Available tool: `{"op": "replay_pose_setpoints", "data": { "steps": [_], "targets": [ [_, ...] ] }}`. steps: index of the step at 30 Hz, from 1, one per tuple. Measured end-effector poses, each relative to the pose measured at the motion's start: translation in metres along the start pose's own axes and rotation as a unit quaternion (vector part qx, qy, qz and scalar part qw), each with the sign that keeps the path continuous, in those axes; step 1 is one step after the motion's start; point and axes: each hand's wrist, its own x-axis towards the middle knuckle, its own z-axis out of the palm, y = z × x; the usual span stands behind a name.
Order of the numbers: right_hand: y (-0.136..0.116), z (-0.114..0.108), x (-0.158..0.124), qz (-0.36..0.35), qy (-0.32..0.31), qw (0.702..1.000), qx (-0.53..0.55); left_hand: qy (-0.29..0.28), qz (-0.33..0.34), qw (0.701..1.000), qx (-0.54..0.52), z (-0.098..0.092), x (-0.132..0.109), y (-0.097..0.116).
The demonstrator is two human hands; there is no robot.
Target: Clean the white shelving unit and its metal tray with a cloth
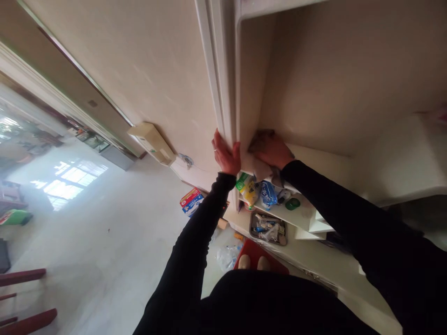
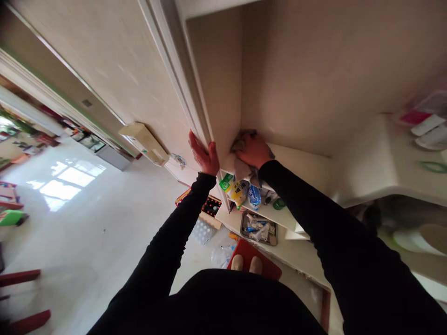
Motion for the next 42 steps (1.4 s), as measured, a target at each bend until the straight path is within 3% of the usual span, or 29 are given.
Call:
{"op": "replay_pose_setpoints", "data": {
  "steps": [5,7,10,13,16,20,24,29,31,33,36,38,42],
  "targets": [
    [0.003,-0.005,-0.042,-0.049,-0.03,0.998,0.035,0.009,0.0,1.0,0.009,0.0,-0.001,0.001],
    [0.004,-0.004,-0.047,-0.024,-0.014,0.999,0.027,0.022,0.016,1.0,0.006,0.001,-0.002,-0.001],
    [0.002,-0.001,-0.029,0.059,0.026,0.998,0.008,0.026,0.03,0.999,0.008,0.002,-0.003,-0.004],
    [-0.003,0.003,-0.004,0.081,0.053,0.995,0.013,0.011,0.029,0.999,0.012,0.003,-0.003,-0.008],
    [-0.01,0.004,-0.006,0.03,0.036,0.999,0.026,-0.01,0.03,0.999,0.007,0.001,-0.002,-0.01],
    [-0.025,-0.001,-0.042,-0.086,-0.005,0.994,0.071,-0.015,0.023,1.0,0.009,0.0,-0.001,-0.006],
    [-0.058,-0.002,-0.076,-0.173,-0.033,0.976,0.13,0.007,-0.013,1.0,0.003,-0.001,0.003,0.003],
    [-0.099,0.0,-0.114,-0.182,-0.137,0.924,0.307,0.008,-0.031,0.999,-0.007,-0.003,0.008,0.013],
    [-0.093,-0.013,-0.135,-0.145,-0.111,0.904,0.387,0.007,-0.031,0.999,0.002,-0.004,0.009,0.015],
    [-0.071,-0.036,-0.158,-0.085,-0.014,0.916,0.391,0.009,-0.026,1.0,0.012,-0.005,0.009,0.015],
    [-0.023,-0.064,-0.187,0.034,0.138,0.961,0.236,0.015,-0.014,1.0,0.017,-0.004,0.007,0.013],
    [0.001,-0.065,-0.199,0.076,0.148,0.98,0.108,0.02,-0.012,1.0,0.019,-0.004,0.006,0.012],
    [0.015,-0.032,-0.193,0.088,0.089,0.992,-0.01,0.026,-0.019,0.999,0.014,-0.002,0.004,0.009]
  ]
}}
